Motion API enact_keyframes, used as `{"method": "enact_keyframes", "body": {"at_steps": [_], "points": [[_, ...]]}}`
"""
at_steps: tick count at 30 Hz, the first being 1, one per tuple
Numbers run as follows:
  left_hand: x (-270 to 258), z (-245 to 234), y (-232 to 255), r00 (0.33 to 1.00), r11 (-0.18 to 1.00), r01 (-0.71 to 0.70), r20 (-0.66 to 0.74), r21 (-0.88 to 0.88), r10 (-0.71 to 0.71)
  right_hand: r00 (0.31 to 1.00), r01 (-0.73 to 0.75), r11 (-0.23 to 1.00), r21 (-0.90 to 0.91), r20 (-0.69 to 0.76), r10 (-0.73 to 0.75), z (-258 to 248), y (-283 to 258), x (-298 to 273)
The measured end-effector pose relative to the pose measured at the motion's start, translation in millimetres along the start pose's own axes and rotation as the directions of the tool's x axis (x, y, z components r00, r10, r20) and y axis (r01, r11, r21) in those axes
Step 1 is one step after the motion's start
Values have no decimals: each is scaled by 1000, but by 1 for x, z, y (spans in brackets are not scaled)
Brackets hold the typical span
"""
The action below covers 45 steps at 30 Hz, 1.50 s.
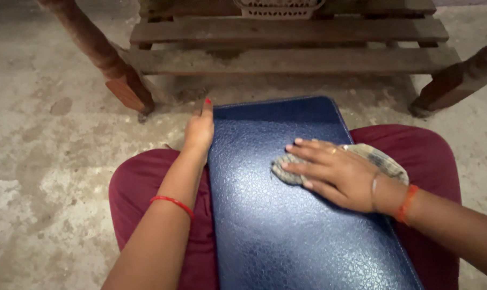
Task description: The person wipes the surfaces of several folders and a bag using a cloth. They clean a grey folder, a blue folder, and a beige bag, then place the cleaned items on a nearby table.
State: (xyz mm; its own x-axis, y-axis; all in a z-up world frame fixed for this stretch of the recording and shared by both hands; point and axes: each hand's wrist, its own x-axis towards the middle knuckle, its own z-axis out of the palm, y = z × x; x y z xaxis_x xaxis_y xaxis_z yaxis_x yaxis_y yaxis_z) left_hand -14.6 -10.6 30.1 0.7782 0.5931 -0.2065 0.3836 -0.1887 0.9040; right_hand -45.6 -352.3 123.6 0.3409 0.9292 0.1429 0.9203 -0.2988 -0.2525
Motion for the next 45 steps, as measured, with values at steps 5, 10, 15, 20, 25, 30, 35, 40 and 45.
{"method": "enact_keyframes", "body": {"at_steps": [5, 10, 15, 20, 25, 30, 35, 40, 45], "points": [[0, -1, -3, 1000, 991, -21, -12, 129, 23, 966, -234, 972, -24, -117, 229, 8, 41, 33], [-11, -8, 5, 993, 993, -115, -13, -8, 115, 722, -639, 767, 63, -294, 626, 17, 72, 62], [-30, -19, 19, 995, 966, -45, 78, -255, 67, 500, -735, 456, 502, -54, 864, 1, 84, 56], [-44, -32, 36, 998, 970, -35, 34, -239, 45, 458, -569, 248, 784, 52, 887, -10, 69, 32], [-53, -41, 42, 996, 913, 22, 93, -407, 17, 404, -526, 64, 848, 183, 896, -11, 45, 8], [-64, -44, 51, 993, 895, 19, 109, -446, 33, 380, -504, -64, 861, 288, 879, -20, 30, -8], [-78, -76, 93, 997, 977, -76, -16, -201, 74, 422, -549, 94, 831, 178, 889, -49, 28, 13], [-102, -169, 141, 962, 985, 123, 257, -121, -88, 608, -491, 334, 805, 42, 793, -115, 20, 60], [-123, -218, 143, 874, 987, 67, 470, 144, -128, 770, -522, 589, 617, 44, 637, -173, 3, 113]]}}
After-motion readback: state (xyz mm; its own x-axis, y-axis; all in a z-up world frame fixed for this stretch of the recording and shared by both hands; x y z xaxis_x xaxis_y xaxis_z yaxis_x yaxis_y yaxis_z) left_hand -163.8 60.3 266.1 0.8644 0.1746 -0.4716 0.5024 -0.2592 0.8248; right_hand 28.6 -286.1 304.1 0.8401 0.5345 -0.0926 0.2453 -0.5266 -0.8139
